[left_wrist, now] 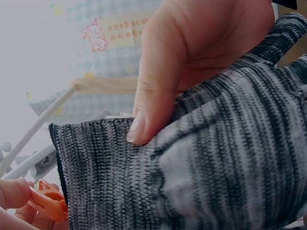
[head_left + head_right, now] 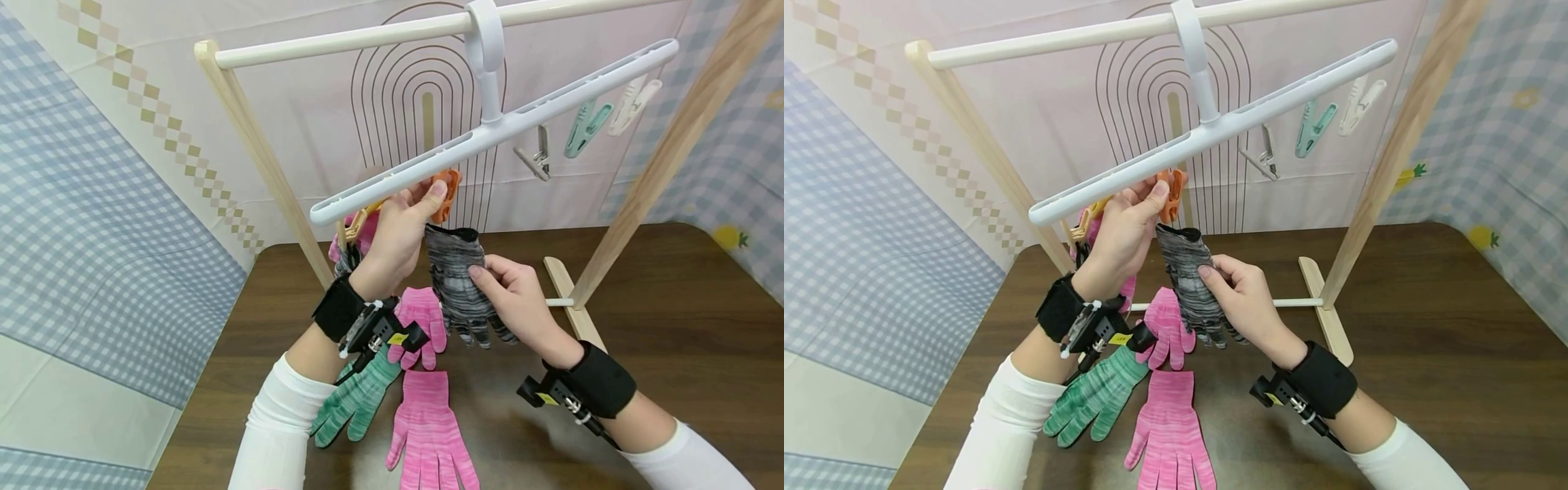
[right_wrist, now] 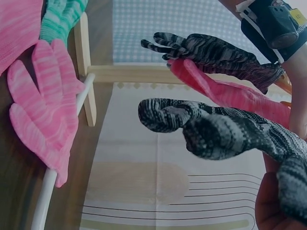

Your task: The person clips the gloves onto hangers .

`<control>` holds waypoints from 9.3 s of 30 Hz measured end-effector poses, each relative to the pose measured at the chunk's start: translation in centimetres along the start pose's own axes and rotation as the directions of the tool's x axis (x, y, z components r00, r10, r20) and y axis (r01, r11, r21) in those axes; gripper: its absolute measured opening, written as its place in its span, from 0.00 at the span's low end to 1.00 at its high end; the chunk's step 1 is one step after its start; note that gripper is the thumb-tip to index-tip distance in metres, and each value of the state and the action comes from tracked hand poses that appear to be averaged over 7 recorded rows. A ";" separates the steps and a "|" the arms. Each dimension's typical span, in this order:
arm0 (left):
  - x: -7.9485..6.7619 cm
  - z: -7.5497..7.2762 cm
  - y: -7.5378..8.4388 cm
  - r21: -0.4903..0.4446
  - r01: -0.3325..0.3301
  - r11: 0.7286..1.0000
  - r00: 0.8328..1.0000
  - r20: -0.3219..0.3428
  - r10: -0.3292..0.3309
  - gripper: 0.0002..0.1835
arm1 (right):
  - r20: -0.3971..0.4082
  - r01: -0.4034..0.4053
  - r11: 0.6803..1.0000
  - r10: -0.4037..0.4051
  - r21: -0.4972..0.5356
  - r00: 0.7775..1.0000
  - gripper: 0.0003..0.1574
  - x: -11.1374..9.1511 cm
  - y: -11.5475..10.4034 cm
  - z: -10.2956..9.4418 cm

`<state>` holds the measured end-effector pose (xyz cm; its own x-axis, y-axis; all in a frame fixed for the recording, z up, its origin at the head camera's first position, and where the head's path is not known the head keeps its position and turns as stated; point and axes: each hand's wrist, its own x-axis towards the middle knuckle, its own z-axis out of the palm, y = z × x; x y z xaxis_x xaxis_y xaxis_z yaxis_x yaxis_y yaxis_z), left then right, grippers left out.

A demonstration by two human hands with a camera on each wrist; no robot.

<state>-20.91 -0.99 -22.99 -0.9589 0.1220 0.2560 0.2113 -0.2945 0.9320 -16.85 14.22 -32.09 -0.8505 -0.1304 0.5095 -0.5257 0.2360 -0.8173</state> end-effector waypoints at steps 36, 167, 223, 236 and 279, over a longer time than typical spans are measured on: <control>0.0 0.1 0.0 0.035 0.022 0.999 0.999 -0.044 -0.021 0.17 | -0.043 0.062 0.997 -0.059 0.054 0.997 0.08 1.1 -1.1 0.5; -3.3 -2.9 -3.1 0.316 -0.233 0.920 0.960 0.225 0.166 0.31 | 0.059 -0.028 0.999 0.026 0.034 0.998 0.09 -0.4 1.8 0.9; -5.2 -7.3 -6.6 0.312 -0.126 0.942 0.990 0.104 0.098 0.24 | 0.031 -0.115 0.990 0.112 0.085 0.993 0.13 -1.9 3.9 -1.6; -5.1 -7.8 -6.5 0.338 -0.128 0.932 0.991 0.082 0.106 0.24 | 0.007 -0.001 0.998 0.000 0.064 1.000 0.12 -0.1 2.7 -4.2; -5.8 -8.7 -7.3 0.283 -0.078 0.956 0.995 0.080 0.057 0.24 | -0.114 0.006 0.993 -0.019 -0.116 0.993 0.16 2.8 1.0 -6.7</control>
<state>-18.51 -7.80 -33.47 -0.9271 0.1803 0.3285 0.3298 -0.0233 0.9438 -19.66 20.49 -29.66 -0.8333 -0.0244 0.5522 -0.5255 0.3450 -0.7777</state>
